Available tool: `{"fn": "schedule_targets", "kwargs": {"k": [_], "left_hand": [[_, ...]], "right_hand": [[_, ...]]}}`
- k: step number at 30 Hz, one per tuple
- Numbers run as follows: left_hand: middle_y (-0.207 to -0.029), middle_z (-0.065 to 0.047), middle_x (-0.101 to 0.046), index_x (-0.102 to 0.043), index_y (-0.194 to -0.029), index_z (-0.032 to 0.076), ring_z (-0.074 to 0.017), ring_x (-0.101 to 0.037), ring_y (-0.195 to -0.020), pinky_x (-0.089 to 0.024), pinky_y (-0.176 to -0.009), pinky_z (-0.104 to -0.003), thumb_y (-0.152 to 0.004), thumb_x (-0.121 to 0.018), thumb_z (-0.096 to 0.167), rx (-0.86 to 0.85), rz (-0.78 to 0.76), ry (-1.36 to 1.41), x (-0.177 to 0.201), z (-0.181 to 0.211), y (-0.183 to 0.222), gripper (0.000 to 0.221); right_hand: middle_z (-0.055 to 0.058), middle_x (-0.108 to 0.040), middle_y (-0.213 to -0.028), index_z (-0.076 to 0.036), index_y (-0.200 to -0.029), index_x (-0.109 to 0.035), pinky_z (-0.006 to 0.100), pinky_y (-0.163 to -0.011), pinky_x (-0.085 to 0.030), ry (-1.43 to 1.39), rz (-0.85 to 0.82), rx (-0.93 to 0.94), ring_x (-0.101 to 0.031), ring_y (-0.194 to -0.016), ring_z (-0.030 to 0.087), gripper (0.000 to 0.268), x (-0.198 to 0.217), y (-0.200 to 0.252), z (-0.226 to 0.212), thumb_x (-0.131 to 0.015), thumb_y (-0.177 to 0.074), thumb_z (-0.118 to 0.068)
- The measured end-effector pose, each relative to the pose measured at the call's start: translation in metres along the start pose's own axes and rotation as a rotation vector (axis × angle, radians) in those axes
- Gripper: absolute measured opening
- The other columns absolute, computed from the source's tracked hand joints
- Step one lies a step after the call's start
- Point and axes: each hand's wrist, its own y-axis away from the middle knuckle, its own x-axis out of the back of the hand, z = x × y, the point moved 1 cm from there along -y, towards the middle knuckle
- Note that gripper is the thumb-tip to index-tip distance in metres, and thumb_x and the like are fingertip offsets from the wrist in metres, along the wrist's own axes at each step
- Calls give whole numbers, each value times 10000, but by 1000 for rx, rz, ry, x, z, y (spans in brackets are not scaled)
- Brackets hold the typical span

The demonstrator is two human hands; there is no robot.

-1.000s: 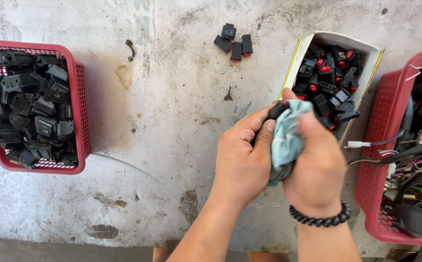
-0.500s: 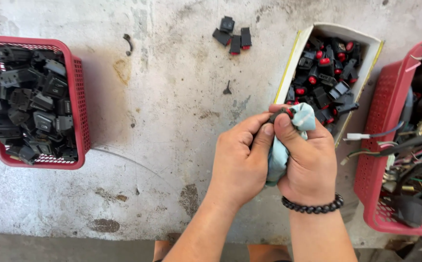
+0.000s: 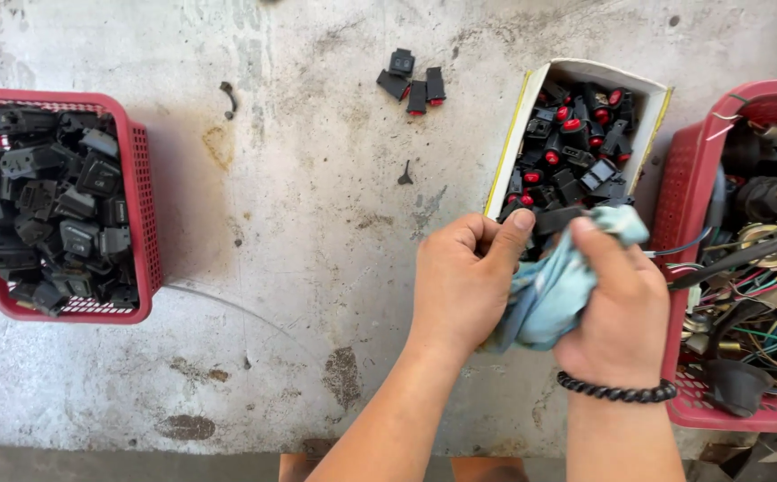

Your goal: Cleaning and sorting motorcycle electronic switch components on a metal workbench.

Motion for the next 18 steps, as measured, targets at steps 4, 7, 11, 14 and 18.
{"fn": "schedule_targets", "kwargs": {"k": [4,7,11,14,18], "left_hand": [[-659,-41,-712,-737,-833,-16,-98,-629,-589,-525,-561,-288,-943,-725,309,32,2,-79,-15,-4,-6,344],[-720,-49,-760,-745,-889,6,-112,-718,-634,-569,-612,-283,-945,-687,276,-24,12,-40,-17,-10,-14,281],[-781,-61,-773,-745,-999,35,-122,-756,-681,-595,-650,-293,-942,-672,251,-68,104,-108,4,-13,-34,235],[-785,-68,-765,-737,-1079,52,-151,-751,-689,-590,-670,-312,-921,-688,226,-153,219,-206,28,-17,-60,240],[-799,-63,-744,-706,-1167,67,-205,-737,-739,-569,-723,-348,-880,-729,197,-297,378,-362,54,-23,-107,315]], "right_hand": [[78,-720,-997,-8,-1108,-657,330,-818,-586,-108,121,-51,-702,-883,176,188,3,1,3,-648,-1019,-173],[72,-722,-978,-34,-1088,-659,304,-784,-582,-29,216,-47,-699,-856,159,135,-4,7,16,-673,-982,-117],[59,-703,-991,-10,-1116,-651,287,-779,-544,-25,161,23,-666,-865,137,153,-36,4,30,-702,-991,-81],[44,-678,-1024,-11,-1158,-635,273,-815,-534,-83,72,11,-648,-908,124,192,-67,-9,44,-681,-980,-65],[61,-601,-1099,-6,-1221,-562,286,-854,-516,-223,-109,2,-602,-960,144,316,-93,-44,74,-602,-913,46]]}}
